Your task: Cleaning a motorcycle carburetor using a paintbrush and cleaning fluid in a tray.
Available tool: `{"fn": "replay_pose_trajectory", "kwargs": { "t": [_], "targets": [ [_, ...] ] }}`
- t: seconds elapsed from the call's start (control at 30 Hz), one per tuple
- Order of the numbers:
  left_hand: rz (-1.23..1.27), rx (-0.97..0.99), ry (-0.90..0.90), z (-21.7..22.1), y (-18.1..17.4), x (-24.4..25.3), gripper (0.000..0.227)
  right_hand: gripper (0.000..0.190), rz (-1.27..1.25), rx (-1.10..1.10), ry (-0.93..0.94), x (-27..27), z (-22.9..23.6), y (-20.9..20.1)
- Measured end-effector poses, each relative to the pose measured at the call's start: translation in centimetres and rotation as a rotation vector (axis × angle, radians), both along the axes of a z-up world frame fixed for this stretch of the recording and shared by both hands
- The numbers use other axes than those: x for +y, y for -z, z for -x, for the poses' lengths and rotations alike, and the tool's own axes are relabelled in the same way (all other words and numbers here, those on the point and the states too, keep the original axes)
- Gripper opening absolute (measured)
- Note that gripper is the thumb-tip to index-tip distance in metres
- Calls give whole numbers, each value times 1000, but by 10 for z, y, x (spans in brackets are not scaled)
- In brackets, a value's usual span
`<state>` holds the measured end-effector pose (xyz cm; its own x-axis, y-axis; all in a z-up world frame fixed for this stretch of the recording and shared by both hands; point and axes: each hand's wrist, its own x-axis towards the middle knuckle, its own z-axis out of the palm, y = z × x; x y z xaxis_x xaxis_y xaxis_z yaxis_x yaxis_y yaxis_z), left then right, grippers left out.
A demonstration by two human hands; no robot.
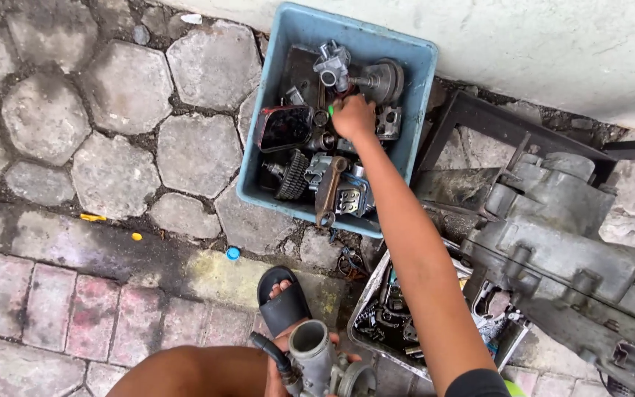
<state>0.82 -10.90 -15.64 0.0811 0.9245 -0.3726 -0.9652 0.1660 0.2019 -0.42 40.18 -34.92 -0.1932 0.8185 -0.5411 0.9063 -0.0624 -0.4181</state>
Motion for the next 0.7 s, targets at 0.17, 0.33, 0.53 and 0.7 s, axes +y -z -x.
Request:
{"fn": "replay_pose_trajectory", "kwargs": {
  "t": [0.17, 0.33, 0.53, 0.7],
  "targets": [
    [318, 495, -206, -7, -110, 105, 60, 33, 109, 670, 480, -5, -20, -61],
    [615, 754, -176, -16, -143, 118, 78, 35, 361, 1150, 641, -56, -66, -144],
    [201, 391, -137, -34, -103, 93, 91, 47, 410, 1646, 714, -154, -122, -219],
    [464, 273, -116, -59, -176, 106, 62, 39, 204, 1797, 625, -235, -178, -281]
  ]
}}
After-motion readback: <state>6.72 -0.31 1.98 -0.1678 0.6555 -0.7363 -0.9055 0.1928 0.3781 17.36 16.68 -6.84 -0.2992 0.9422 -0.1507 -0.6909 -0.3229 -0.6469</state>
